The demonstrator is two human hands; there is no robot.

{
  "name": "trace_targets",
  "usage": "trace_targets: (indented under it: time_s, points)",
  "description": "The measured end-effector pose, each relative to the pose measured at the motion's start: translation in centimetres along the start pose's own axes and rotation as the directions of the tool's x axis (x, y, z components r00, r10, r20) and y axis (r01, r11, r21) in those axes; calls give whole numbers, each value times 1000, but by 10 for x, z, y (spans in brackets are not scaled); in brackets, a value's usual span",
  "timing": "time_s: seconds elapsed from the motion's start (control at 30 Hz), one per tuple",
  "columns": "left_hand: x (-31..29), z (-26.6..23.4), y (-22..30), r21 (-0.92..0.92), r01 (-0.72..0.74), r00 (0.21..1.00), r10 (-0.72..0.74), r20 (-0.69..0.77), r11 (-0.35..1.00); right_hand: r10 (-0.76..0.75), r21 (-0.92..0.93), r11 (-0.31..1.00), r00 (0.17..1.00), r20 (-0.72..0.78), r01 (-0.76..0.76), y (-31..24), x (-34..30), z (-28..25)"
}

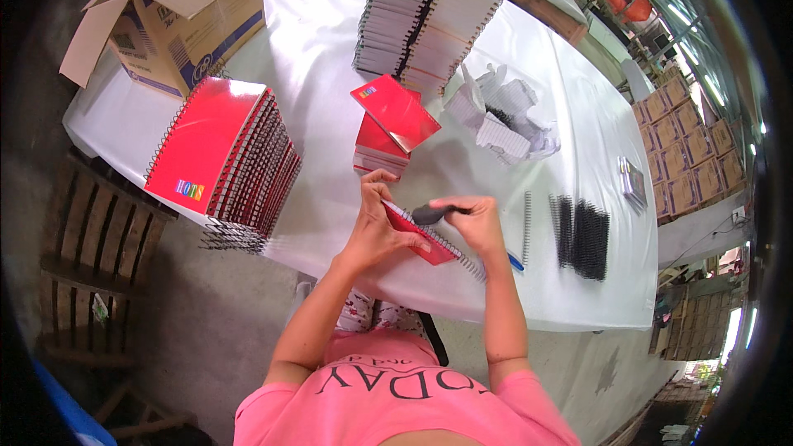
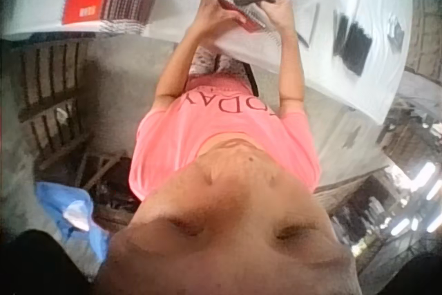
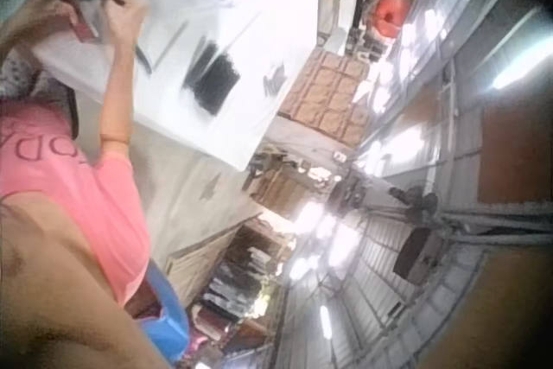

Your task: The person uses wire cutters to trim and crimp the ends of the spiral wire on several red notebooks, handling them one at a time and placing them into a stack.

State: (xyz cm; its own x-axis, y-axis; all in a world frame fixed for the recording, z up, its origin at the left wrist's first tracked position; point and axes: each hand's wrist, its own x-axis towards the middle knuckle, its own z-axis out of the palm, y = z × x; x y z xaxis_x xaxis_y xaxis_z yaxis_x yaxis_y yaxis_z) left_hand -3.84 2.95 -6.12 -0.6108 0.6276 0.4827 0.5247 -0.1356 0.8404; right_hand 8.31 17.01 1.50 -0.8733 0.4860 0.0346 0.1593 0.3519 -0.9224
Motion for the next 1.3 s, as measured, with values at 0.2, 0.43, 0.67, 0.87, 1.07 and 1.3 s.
trace_targets:
  time_s: [0.2,0.43,0.67,0.87,1.07,1.3]
  points:
    - [1,1,-2,-49,80,996,-78,30,996,-7,49,999,991,136,0,-2,9,-4]
    - [1,0,3,96,-172,980,180,-85,980,-50,29,998,985,-166,55,-32,-26,-15]
    - [-13,6,21,179,9,1000,-11,9,984,-470,-571,801,778,-416,179,-27,-49,55]
    - [-16,2,5,236,-259,966,244,89,937,-286,-389,909,902,-324,148,-17,-76,61]
    - [-21,18,6,92,-89,996,90,-15,992,-324,-355,921,819,-473,159,-29,-54,58]
    - [-14,15,2,54,-93,994,89,66,994,-75,-218,976,950,-302,7,-8,-90,56]
